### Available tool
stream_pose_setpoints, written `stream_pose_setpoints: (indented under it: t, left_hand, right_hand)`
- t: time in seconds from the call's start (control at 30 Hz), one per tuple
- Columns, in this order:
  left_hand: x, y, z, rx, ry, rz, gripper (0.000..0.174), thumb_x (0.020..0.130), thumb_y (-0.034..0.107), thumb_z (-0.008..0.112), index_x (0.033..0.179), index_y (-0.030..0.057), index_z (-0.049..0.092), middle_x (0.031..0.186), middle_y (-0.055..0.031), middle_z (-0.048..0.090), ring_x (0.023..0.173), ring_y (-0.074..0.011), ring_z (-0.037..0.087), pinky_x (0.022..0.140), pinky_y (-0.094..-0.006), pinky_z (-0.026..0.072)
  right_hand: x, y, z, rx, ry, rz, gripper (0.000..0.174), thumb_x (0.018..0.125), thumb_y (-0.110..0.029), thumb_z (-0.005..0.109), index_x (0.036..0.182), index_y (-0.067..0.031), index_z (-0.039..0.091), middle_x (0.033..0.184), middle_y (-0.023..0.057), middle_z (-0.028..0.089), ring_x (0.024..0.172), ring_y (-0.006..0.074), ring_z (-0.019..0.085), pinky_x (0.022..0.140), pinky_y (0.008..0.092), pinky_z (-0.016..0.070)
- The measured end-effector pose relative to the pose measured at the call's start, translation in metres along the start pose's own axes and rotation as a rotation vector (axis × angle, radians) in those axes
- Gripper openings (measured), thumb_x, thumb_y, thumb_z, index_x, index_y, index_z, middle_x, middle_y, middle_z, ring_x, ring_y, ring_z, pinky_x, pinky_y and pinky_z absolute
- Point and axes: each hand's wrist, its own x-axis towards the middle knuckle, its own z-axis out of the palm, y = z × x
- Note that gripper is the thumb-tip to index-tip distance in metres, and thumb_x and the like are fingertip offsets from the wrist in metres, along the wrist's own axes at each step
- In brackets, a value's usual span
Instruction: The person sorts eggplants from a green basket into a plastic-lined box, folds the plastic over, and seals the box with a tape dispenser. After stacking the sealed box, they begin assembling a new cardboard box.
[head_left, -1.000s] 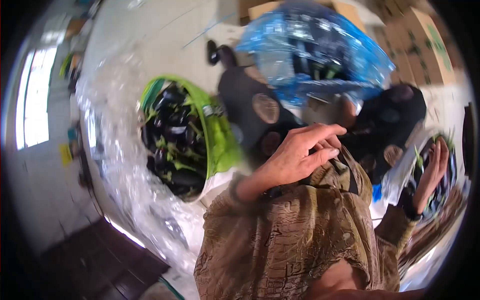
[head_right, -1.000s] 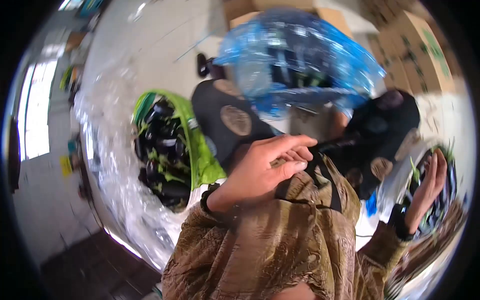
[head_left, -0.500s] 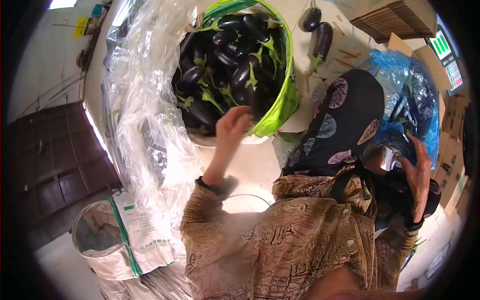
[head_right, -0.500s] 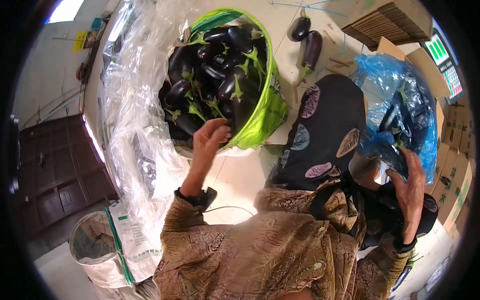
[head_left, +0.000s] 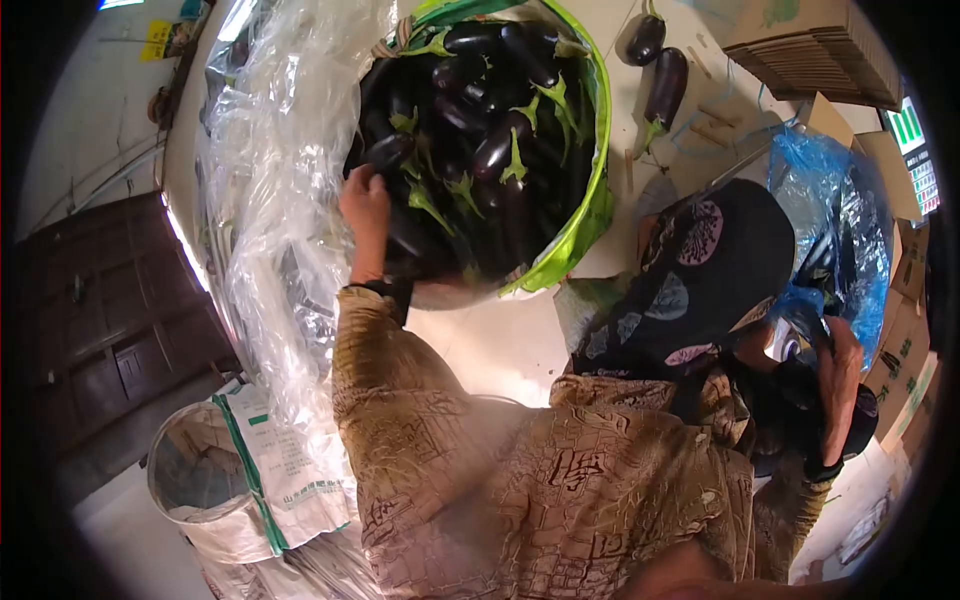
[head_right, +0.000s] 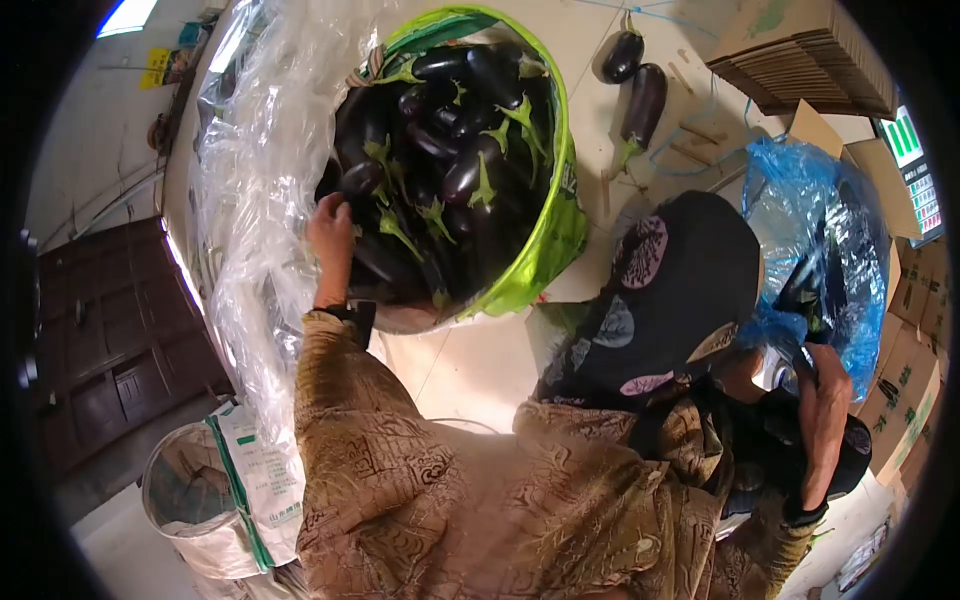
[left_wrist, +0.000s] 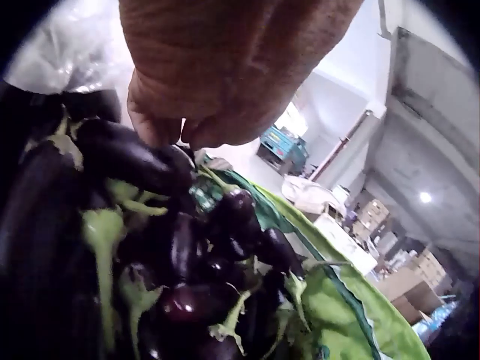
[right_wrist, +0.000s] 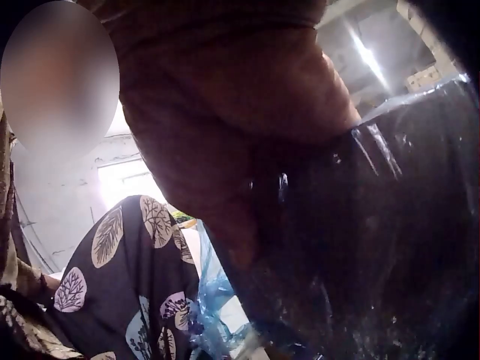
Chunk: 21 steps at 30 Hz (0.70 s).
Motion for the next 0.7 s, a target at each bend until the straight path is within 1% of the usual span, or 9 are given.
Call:
stream_pose_setpoints:
  t: [0.03, 0.13, 0.27, 0.33, 0.37, 0.47, 0.53, 0.6, 0.7]
  left_hand:
    - [-0.002, 0.016, 0.009, 0.014, 0.045, 0.175, 0.024, 0.079, 0.016, 0.066, 0.100, 0.0045, 0.068, 0.097, -0.0148, 0.069, 0.093, -0.0321, 0.066, 0.082, -0.0410, 0.0510]
    - [0.008, 0.064, 0.030, 0.057, 0.012, 0.334, 0.027, 0.078, 0.020, 0.068, 0.102, 0.0063, 0.066, 0.097, -0.0137, 0.067, 0.097, -0.0329, 0.063, 0.083, -0.0443, 0.0499]
    - [0.046, 0.082, 0.048, 0.407, 0.048, 0.401, 0.042, 0.076, 0.026, 0.072, 0.112, 0.0079, 0.062, 0.106, -0.0147, 0.065, 0.104, -0.0357, 0.061, 0.085, -0.0490, 0.0484]
    - [0.070, 0.064, 0.053, 0.589, -0.333, 0.090, 0.065, 0.070, 0.035, 0.078, 0.125, 0.0118, 0.052, 0.113, -0.0159, 0.063, 0.108, -0.0386, 0.059, 0.087, -0.0536, 0.0461]
    - [0.084, 0.038, 0.058, 0.574, -0.626, 0.062, 0.086, 0.061, 0.034, 0.085, 0.134, 0.0154, 0.044, 0.118, -0.0173, 0.060, 0.113, -0.0402, 0.057, 0.089, -0.0549, 0.0444]
    - [0.067, 0.050, 0.041, 0.661, -0.667, 0.213, 0.096, 0.057, 0.027, 0.088, 0.139, 0.0174, 0.039, 0.118, -0.0167, 0.061, 0.114, -0.0386, 0.057, 0.089, -0.0553, 0.0439]
    - [0.065, 0.026, 0.034, 0.621, -0.652, 0.271, 0.096, 0.056, 0.020, 0.088, 0.140, 0.0172, 0.041, 0.117, -0.0169, 0.060, 0.113, -0.0380, 0.057, 0.089, -0.0541, 0.0446]
    - [0.065, 0.014, 0.021, 0.440, -0.580, 0.481, 0.089, 0.062, 0.019, 0.085, 0.140, 0.0157, 0.041, 0.116, -0.0173, 0.060, 0.112, -0.0378, 0.057, 0.088, -0.0504, 0.0467]
    - [0.063, 0.038, 0.006, 0.522, -0.459, 0.470, 0.086, 0.065, 0.017, 0.083, 0.141, 0.0137, 0.041, 0.116, -0.0184, 0.060, 0.109, -0.0399, 0.058, 0.087, -0.0481, 0.0484]
  right_hand:
    - [0.000, 0.002, 0.005, -0.004, 0.023, -0.003, 0.025, 0.081, 0.007, 0.063, 0.105, 0.0067, 0.062, 0.098, 0.0237, 0.065, 0.090, 0.0410, 0.064, 0.078, 0.0393, 0.0499]
    - [0.003, 0.001, 0.009, 0.004, 0.023, 0.035, 0.024, 0.079, 0.007, 0.065, 0.103, 0.0074, 0.062, 0.094, 0.0242, 0.064, 0.087, 0.0412, 0.063, 0.076, 0.0399, 0.0493]
    - [0.008, -0.012, 0.006, 0.002, 0.006, 0.062, 0.023, 0.077, 0.007, 0.066, 0.099, 0.0072, 0.060, 0.088, 0.0240, 0.061, 0.081, 0.0411, 0.061, 0.071, 0.0407, 0.0472]
    - [0.009, -0.012, 0.007, 0.010, -0.005, 0.068, 0.025, 0.075, 0.007, 0.066, 0.099, 0.0064, 0.060, 0.088, 0.0231, 0.060, 0.080, 0.0410, 0.060, 0.071, 0.0401, 0.0473]
    - [0.009, -0.013, 0.007, 0.029, -0.007, 0.071, 0.025, 0.075, 0.008, 0.066, 0.099, 0.0062, 0.059, 0.088, 0.0228, 0.060, 0.080, 0.0411, 0.060, 0.071, 0.0403, 0.0473]
    - [0.008, -0.011, 0.009, 0.063, -0.024, 0.089, 0.025, 0.075, 0.009, 0.065, 0.100, 0.0056, 0.059, 0.089, 0.0225, 0.060, 0.081, 0.0413, 0.060, 0.072, 0.0403, 0.0478]
    - [0.008, -0.017, 0.011, 0.083, 0.025, 0.159, 0.026, 0.075, 0.008, 0.065, 0.100, 0.0052, 0.059, 0.091, 0.0227, 0.061, 0.083, 0.0417, 0.060, 0.074, 0.0400, 0.0483]
    - [0.008, -0.016, 0.010, 0.074, 0.008, 0.164, 0.026, 0.076, 0.008, 0.065, 0.101, 0.0050, 0.059, 0.092, 0.0229, 0.061, 0.084, 0.0421, 0.060, 0.074, 0.0400, 0.0484]
    - [0.014, -0.017, 0.008, 0.068, -0.017, 0.158, 0.027, 0.076, 0.007, 0.066, 0.102, 0.0046, 0.059, 0.092, 0.0231, 0.062, 0.085, 0.0429, 0.060, 0.074, 0.0404, 0.0484]
